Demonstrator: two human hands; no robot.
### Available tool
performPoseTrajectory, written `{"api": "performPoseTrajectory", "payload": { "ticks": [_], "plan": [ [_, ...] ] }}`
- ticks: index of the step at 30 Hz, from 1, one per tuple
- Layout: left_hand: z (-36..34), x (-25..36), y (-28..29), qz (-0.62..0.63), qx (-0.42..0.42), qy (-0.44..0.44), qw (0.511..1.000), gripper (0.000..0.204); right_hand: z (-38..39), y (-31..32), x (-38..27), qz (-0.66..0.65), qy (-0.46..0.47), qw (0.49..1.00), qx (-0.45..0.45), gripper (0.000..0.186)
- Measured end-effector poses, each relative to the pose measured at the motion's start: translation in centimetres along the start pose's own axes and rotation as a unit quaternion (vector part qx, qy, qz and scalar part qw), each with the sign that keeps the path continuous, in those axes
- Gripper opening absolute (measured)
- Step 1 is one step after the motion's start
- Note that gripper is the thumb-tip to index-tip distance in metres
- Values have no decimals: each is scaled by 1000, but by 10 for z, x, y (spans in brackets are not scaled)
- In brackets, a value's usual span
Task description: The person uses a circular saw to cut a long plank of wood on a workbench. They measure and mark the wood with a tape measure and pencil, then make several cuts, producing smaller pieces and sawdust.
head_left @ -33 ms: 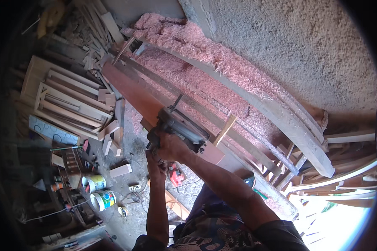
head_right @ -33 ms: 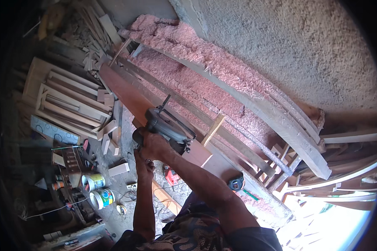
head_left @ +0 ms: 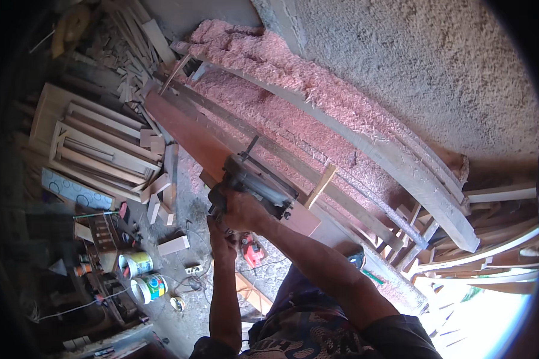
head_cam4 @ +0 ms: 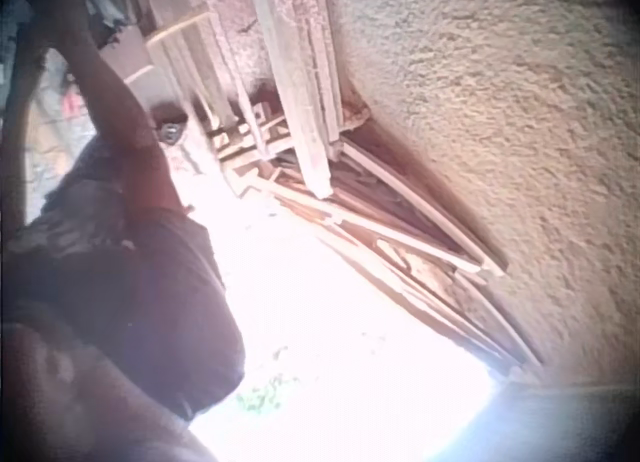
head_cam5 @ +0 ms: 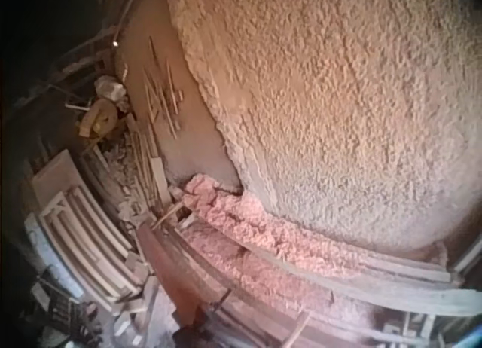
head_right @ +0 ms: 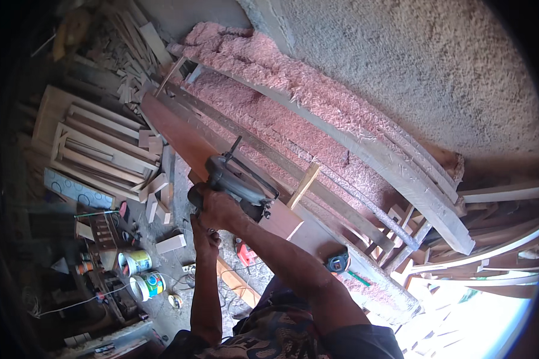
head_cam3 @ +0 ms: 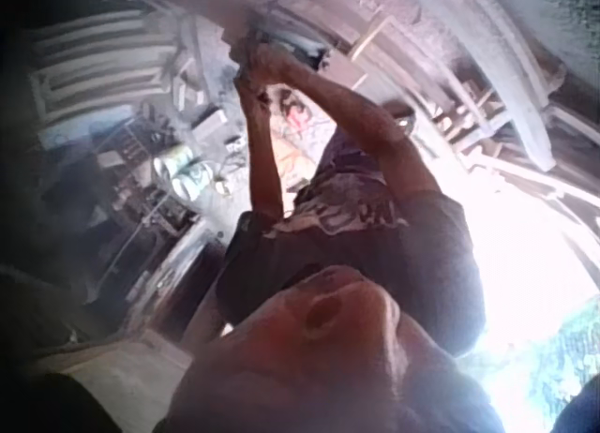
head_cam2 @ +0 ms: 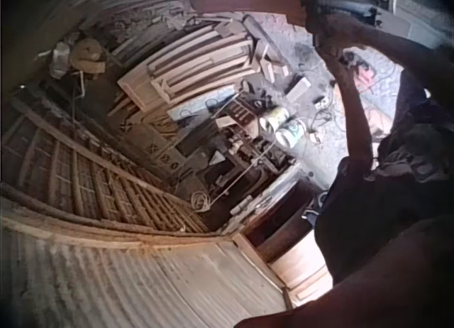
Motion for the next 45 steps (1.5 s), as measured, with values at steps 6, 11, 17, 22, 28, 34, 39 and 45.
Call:
{"api": "performPoseTrajectory", "payload": {
  "ticks": [6,11,17,22,28,34,39,45],
  "plan": [
    [-12,4,9,-66,61,45,995,58,-18,-7,6,-16,-32,999,-11,63],
    [-32,13,12,-54,38,20,998,61,-29,-4,-7,-25,-9,1000,-10,65],
    [-39,24,5,-47,55,23,997,62,-48,-7,-6,-35,-5,999,-12,72],
    [-51,35,5,-55,59,27,996,63,-69,-16,-6,-29,-9,1000,2,64],
    [-66,53,-8,-57,41,12,997,65,-94,-22,-9,-12,-12,1000,3,60],
    [-92,60,7,-41,41,17,998,61,-114,-25,-17,-9,5,1000,15,64],
    [-98,68,-2,-28,29,26,999,52,-127,-26,-18,-3,3,1000,10,70],
    [-140,87,-9,-91,-51,-79,991,54,-155,-33,-22,83,36,996,13,63]
  ]
}}
Point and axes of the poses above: each hand's wrist, its own z-axis away from the middle knuckle, its own y-axis out of the back of the hand, x = y × z, the point moved 10 cm from there along -z, towards the middle knuckle, and after that the axes turned 8 degrees about z, right-handed, at the moved point
